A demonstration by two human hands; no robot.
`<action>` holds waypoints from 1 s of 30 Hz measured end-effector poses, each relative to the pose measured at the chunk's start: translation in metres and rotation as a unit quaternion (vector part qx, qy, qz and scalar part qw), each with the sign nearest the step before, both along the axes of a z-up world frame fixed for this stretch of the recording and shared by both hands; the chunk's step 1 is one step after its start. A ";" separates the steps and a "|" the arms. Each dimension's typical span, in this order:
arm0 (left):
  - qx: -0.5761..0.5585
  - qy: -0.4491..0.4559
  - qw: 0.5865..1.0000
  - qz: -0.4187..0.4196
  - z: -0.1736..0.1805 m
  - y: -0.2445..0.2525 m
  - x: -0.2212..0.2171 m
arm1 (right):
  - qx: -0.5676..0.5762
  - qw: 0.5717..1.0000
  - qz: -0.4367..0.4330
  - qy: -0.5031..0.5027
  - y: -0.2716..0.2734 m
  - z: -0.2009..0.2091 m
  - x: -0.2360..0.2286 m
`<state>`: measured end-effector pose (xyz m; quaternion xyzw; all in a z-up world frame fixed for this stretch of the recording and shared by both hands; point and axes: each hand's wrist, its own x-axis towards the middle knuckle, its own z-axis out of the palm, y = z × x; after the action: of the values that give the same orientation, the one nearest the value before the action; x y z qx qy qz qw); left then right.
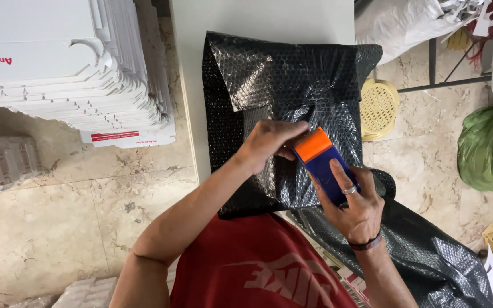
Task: Wrapping a box in black bubble wrap and securing it thoroughly with packing tape using a handheld dispenser.
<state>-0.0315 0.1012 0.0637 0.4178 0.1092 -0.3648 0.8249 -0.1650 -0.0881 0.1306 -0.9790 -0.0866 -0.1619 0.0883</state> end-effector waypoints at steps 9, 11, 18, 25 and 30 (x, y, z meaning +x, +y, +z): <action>0.260 -0.472 0.842 -0.007 -0.044 -0.005 0.033 | 0.047 0.998 -0.029 0.042 0.022 -0.003 0.015; 0.353 -0.474 0.807 -0.022 -0.070 -0.022 0.058 | 0.056 0.996 -0.034 0.067 0.035 0.008 0.043; 0.455 -0.605 0.653 -0.013 -0.078 -0.014 0.120 | 0.067 0.981 -0.040 0.178 0.034 0.004 0.110; 0.532 -0.513 0.656 -0.153 -0.080 -0.003 0.127 | 0.093 0.970 -0.045 0.219 0.037 -0.005 0.128; 0.403 -0.679 0.591 -0.163 -0.081 0.014 0.127 | 0.101 0.957 -0.062 0.264 0.038 0.000 0.133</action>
<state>0.0952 0.1148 -0.0173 0.8453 -0.4163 -0.0220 0.3341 -0.0320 -0.0500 0.1309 -0.9764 0.0175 0.0894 0.1958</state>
